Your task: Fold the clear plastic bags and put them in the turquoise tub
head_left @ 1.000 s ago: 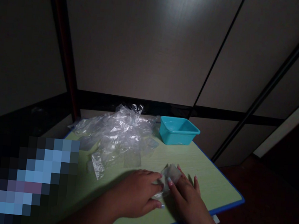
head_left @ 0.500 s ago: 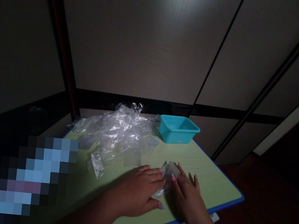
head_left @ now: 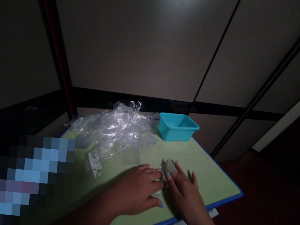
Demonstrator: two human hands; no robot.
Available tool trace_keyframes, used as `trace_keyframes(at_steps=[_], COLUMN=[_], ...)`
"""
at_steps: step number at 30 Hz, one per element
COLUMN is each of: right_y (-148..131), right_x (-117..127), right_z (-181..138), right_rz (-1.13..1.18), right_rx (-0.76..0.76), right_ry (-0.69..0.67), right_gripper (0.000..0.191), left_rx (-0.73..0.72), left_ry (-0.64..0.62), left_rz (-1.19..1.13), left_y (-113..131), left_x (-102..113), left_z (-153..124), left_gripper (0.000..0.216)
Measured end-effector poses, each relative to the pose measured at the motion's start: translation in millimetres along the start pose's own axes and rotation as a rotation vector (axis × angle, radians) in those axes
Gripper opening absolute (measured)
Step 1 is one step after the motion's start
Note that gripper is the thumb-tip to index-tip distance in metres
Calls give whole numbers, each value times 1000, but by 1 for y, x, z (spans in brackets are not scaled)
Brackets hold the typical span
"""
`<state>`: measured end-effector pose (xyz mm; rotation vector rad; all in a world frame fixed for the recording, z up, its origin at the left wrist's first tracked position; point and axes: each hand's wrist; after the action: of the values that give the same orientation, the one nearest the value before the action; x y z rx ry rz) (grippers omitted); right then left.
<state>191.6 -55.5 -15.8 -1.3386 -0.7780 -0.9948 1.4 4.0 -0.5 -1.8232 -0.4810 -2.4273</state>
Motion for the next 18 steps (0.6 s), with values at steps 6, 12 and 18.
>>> trace_keyframes(at_steps=[6,12,18], right_y=[0,-1,-1], right_x=[2,4,1], right_z=[-1,-2,-2], right_rz=[-1,-1,-51], right_rx=[27,89,62], right_ry=[-22,-42,-13], right_gripper=[43,44,43], left_rx=[-2,18,-2], left_ry=[-9,4,11], left_rz=[26,18,11], left_y=[2,4,3], left_x=[0,0,3], left_z=[1,2,0], left_gripper=[47,41,52])
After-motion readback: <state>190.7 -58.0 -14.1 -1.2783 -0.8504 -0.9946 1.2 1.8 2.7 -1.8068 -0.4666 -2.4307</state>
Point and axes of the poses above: each hand's wrist, its own z-axis towards the middle knuckle, its own x-axis out of the back of the hand, y = z × x, and after that the axes turned 5 degrees about -x, right-handed
